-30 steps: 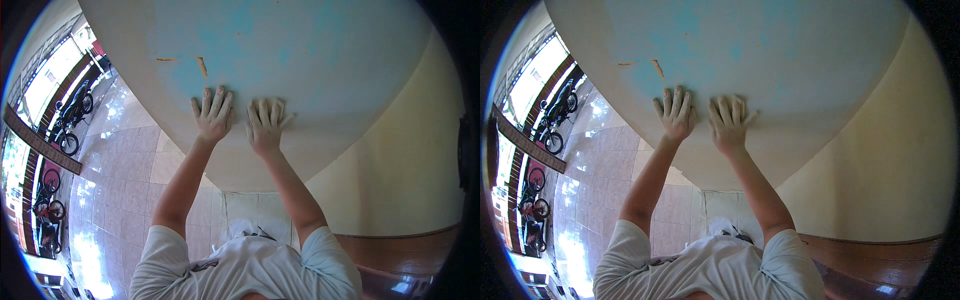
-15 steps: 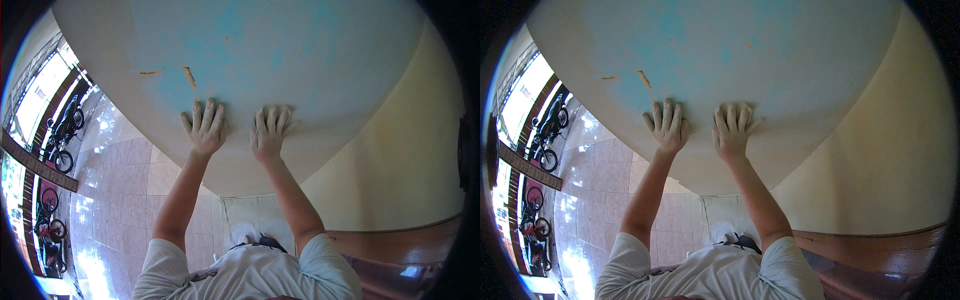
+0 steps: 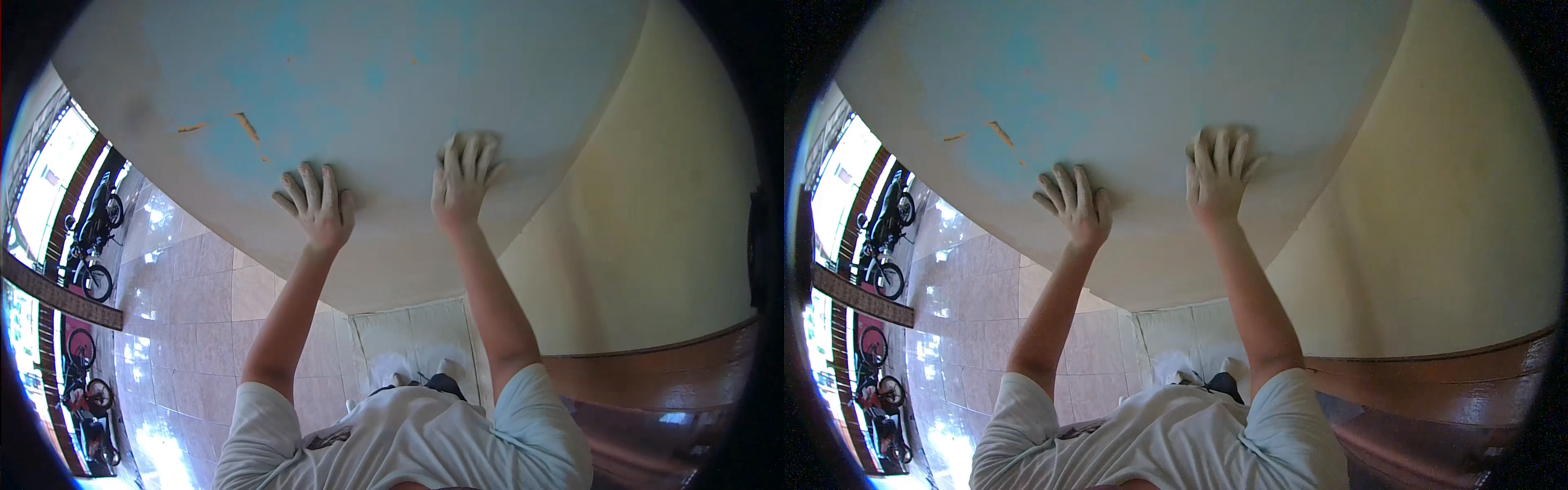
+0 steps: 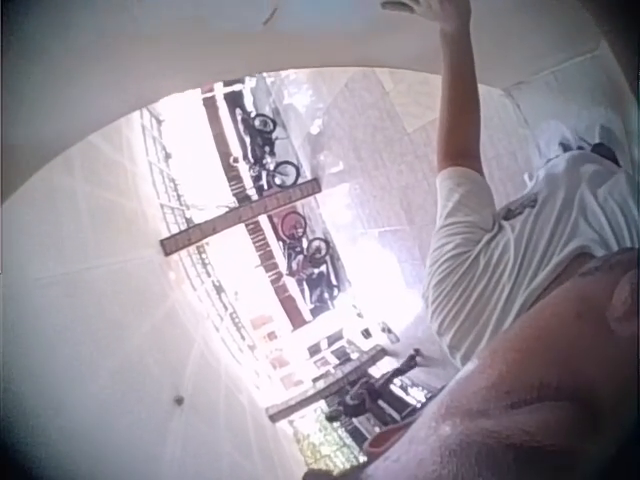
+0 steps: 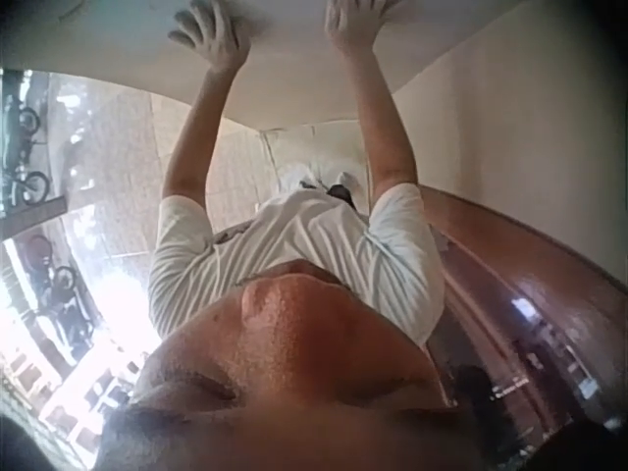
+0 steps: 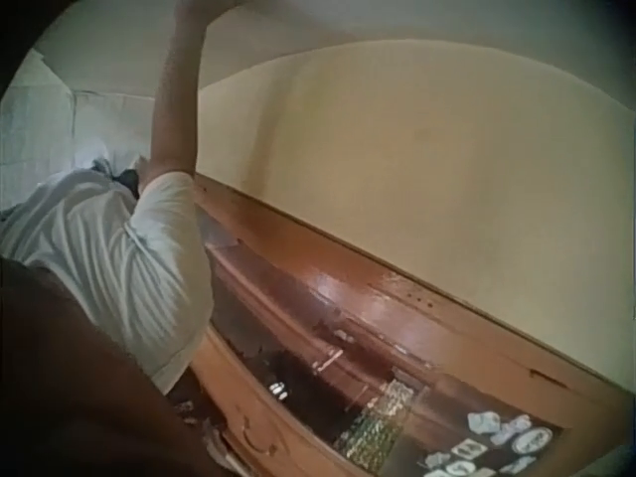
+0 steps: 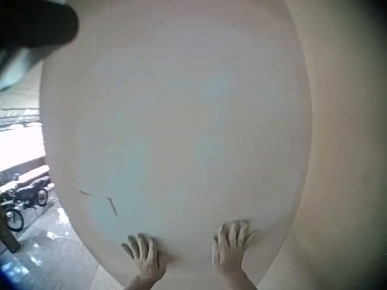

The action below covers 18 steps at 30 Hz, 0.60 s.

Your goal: Sanding a wall to prepare it for painting.

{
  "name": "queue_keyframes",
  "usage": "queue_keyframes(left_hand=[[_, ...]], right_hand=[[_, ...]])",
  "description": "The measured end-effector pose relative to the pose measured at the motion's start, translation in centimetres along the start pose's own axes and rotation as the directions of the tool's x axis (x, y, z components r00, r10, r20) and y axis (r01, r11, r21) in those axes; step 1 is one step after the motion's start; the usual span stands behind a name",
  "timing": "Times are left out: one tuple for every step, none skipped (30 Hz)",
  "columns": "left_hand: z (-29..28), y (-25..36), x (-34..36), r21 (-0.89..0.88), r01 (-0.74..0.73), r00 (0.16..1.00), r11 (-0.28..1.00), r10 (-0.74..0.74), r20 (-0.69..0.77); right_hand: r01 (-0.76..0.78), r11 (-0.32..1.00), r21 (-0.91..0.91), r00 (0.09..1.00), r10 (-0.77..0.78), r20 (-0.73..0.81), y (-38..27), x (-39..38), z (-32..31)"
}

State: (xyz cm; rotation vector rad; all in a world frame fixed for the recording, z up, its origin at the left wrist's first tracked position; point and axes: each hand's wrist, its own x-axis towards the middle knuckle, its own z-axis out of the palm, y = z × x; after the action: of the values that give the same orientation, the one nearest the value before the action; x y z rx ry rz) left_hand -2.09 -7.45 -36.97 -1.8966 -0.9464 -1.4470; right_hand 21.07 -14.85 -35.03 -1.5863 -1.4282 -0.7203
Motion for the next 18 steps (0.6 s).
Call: queue_keyframes(left_hand=[[-0.2, 0.8, 0.2, -0.001, -0.005, 0.997, 1.000, 0.006, 0.071], [-0.1, 1.7, 0.5, 0.001, -0.010, 0.990, 1.000, 0.009, 0.140], [0.2, 2.9, 0.9, -0.029, -0.038, 0.987, 0.999, 0.042, 0.155], [0.4, 4.5, 1.2, -0.041, -0.038, 0.987, 0.998, 0.044, 0.157], [1.0, 6.1, 1.5, -0.066, -0.054, 0.983, 0.996, 0.065, 0.173], [1.5, 7.0, 1.8, -0.081, -0.071, 0.978, 0.994, 0.086, 0.190], [1.8, 7.7, 1.8, -0.074, -0.075, 0.978, 0.994, 0.088, 0.189], [2.3, 8.0, 1.8, -0.073, -0.076, 0.979, 0.994, 0.088, 0.186], [2.8, 7.8, 1.7, -0.051, -0.103, 0.987, 0.993, 0.108, 0.118], [3.2, 7.7, 1.5, -0.028, -0.129, 0.990, 0.991, 0.130, 0.051], [3.5, 7.5, 1.2, -0.023, -0.130, 0.990, 0.991, 0.131, 0.054], [3.8, 7.2, 0.7, 0.000, -0.153, 0.987, 0.988, 0.153, 0.041], [3.9, 6.8, 0.4, 0.030, -0.177, 0.984, 0.984, 0.176, 0.030], [3.9, 6.5, 0.3, 0.036, -0.178, 0.983, 0.983, 0.177, 0.037], [3.9, 6.2, 0.0, 0.043, -0.180, 0.984, 0.983, 0.179, 0.026], [3.9, 6.0, -0.1, 0.053, -0.182, 0.983, 0.982, 0.181, 0.014], [3.9, 6.0, -0.1, 0.065, -0.176, 0.984, 0.982, 0.176, 0.014], [4.0, 5.9, -0.1, 0.068, -0.176, 0.984, 0.982, 0.175, 0.020]], right_hand=[[0.032, 0.999, -0.004, 0.998, -0.032, -0.048, 0.2, 2.0, -1.1], [0.066, 0.998, -0.008, 0.993, -0.067, -0.095, 0.7, 2.9, -1.6], [0.065, 0.998, -0.012, 0.993, -0.066, -0.095, 2.0, 1.9, -1.3], [0.081, 0.995, -0.064, 0.995, -0.084, -0.058, 4.0, -0.5, -0.3], [0.101, 0.988, -0.115, 0.994, -0.105, -0.025, 6.1, -3.1, 0.8], [0.079, 0.992, -0.095, 0.996, -0.075, 0.040, 7.3, -6.3, 1.7], [0.056, 0.996, -0.076, 0.993, -0.048, 0.105, 8.1, -9.8, 2.1], [0.000, 0.999, -0.050, 0.989, 0.007, 0.146, 9.0, -12.9, 2.2], [-0.057, 0.998, -0.019, 0.980, 0.060, 0.191, 8.8, -13.8, 1.6], [-0.057, 0.998, -0.013, 0.980, 0.058, 0.191, 9.2, -13.6, 1.8], [-0.023, 1.000, -0.016, 0.987, 0.025, 0.157, 9.8, -13.2, 2.1], [0.009, 1.000, -0.021, 0.992, -0.007, 0.126, 10.0, -12.2, 1.8], [-0.001, 1.000, 0.012, 0.998, 0.001, 0.064, 9.6, -9.5, 1.4], [-0.011, 0.999, 0.045, 1.000, 0.011, 0.003, 9.4, -6.4, 0.7], [-0.015, 0.999, 0.050, 1.000, 0.015, 0.010, 9.5, -4.1, 0.1], [0.022, 0.996, 0.081, 0.998, -0.017, -0.067, 9.6, -1.8, -0.2], [0.061, 0.993, 0.105, 0.989, -0.046, -0.144, 10.0, -1.0, -0.4], [0.059, 0.992, 0.110, 0.989, -0.044, -0.139, 10.5, -1.6, -0.1]])
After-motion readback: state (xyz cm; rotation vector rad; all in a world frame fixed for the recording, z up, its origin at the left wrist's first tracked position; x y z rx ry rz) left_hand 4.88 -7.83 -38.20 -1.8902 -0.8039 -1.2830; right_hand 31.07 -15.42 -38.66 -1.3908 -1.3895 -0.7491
